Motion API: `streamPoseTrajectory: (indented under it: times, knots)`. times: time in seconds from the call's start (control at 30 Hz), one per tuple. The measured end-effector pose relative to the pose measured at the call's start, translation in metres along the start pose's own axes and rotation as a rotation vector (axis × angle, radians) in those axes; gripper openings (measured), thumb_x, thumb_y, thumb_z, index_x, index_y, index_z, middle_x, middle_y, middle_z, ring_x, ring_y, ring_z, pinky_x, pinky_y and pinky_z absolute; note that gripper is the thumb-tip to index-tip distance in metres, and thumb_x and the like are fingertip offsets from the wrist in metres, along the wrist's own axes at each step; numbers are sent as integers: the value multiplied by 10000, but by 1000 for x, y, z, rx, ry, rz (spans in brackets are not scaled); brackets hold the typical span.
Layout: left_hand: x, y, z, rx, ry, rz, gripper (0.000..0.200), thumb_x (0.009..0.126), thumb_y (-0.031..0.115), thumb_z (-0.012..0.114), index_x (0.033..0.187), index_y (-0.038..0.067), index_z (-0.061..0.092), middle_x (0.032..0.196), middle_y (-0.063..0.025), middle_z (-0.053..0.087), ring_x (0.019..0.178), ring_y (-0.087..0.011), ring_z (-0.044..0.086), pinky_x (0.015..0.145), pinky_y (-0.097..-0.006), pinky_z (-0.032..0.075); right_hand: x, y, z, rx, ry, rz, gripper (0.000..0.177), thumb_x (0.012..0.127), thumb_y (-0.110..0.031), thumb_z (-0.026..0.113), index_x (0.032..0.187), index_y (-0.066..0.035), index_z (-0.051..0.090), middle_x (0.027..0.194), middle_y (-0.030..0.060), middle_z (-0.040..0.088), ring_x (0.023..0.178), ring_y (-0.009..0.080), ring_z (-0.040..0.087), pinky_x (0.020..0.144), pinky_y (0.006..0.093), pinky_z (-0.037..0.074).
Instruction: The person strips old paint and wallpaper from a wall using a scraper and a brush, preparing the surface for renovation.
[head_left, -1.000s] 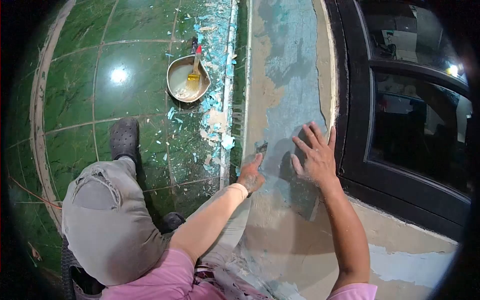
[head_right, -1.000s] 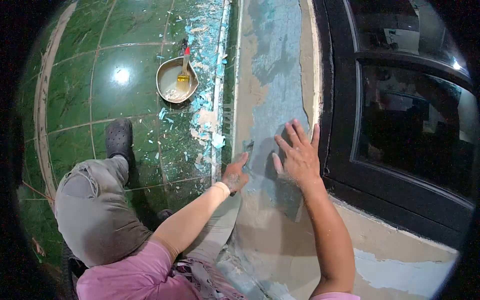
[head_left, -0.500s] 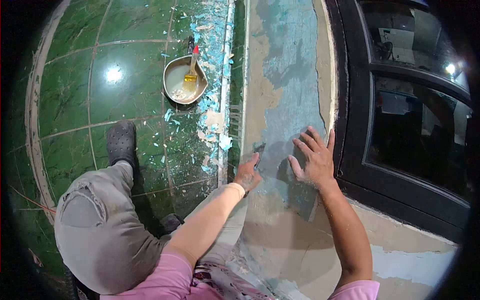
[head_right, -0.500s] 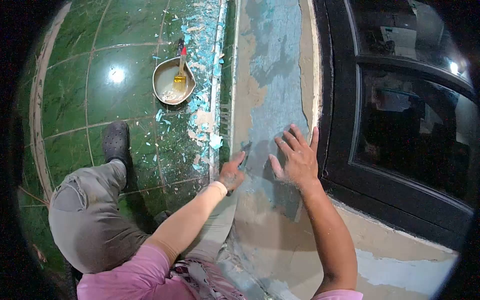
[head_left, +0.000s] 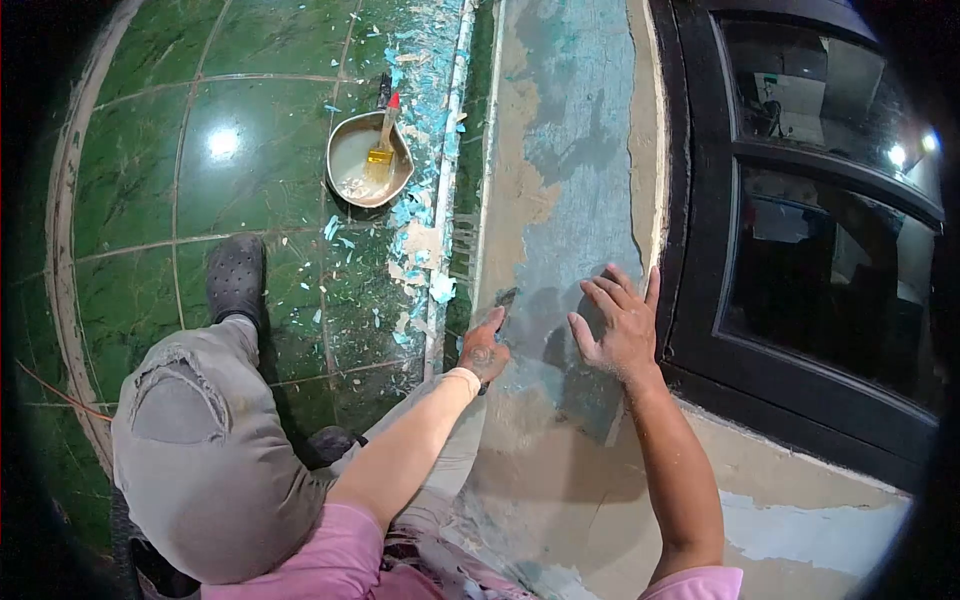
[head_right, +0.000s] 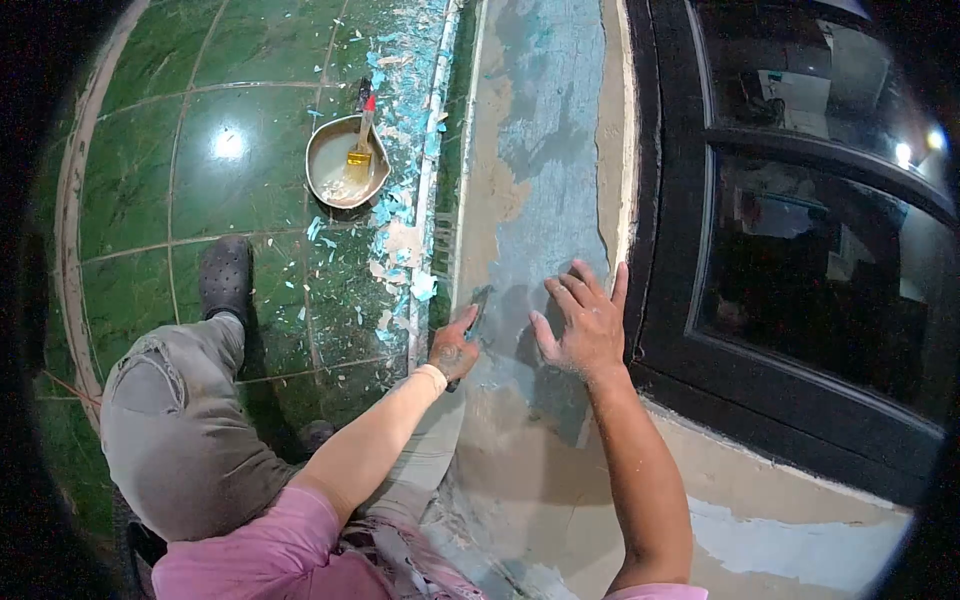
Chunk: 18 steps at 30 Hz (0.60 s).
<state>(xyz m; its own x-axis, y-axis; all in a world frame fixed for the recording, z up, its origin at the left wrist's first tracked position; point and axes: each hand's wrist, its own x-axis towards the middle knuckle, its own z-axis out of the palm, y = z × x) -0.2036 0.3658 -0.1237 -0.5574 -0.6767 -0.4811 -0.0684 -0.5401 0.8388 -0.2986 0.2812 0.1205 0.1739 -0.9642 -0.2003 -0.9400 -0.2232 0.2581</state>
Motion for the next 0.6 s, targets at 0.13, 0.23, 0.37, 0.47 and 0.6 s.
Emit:
streamPoseTrajectory:
  times: [0.13, 0.23, 0.37, 0.47, 0.6]
  knots:
    - [11, 14, -25, 28, -65, -24, 711, 738, 63, 532, 1442, 62, 432, 1259, -266, 584, 1004, -385, 622, 901, -385, 491, 1, -1, -2, 16, 7, 13, 418, 719, -317, 737, 1067, -88, 709, 1062, 80, 684, 1217, 260, 552, 1159, 602, 125]
    - [8, 36, -41, 82, -124, -81, 695, 741, 54, 527, 1432, 84, 455, 1169, -284, 633, 898, -381, 686, 813, -394, 544, 0, 0, 0, 22, 21, 15, 429, 714, -323, 739, 1068, -82, 706, 1057, 83, 686, 1215, 262, 555, 1158, 600, 129]
    - [6, 18, -19, 136, -25, 86, 708, 745, 46, 512, 1447, 110, 447, 1123, -284, 651, 782, -360, 696, 730, -400, 553, 2, 1, -1, 29, 27, 10, 437, 710, -329, 741, 1067, -80, 704, 1055, 85, 688, 1206, 267, 562, 1157, 599, 134]
    - [9, 12, -23, 141, -17, 126, 711, 748, 43, 497, 1454, 102, 435, 1159, -282, 639, 747, -359, 693, 702, -399, 551, 1, 1, -1, 21, 15, 10, 435, 711, -328, 740, 1067, -80, 704, 1048, 84, 689, 1202, 269, 565, 1156, 600, 137]
    - [-3, 72, -55, -32, -269, -263, 721, 741, 43, 488, 1457, 87, 423, 1254, -274, 594, 931, -379, 658, 826, -390, 523, 1, 1, -1, 15, 17, 21, 428, 720, -325, 733, 1072, -85, 703, 1048, 88, 690, 1209, 273, 561, 1155, 602, 138]
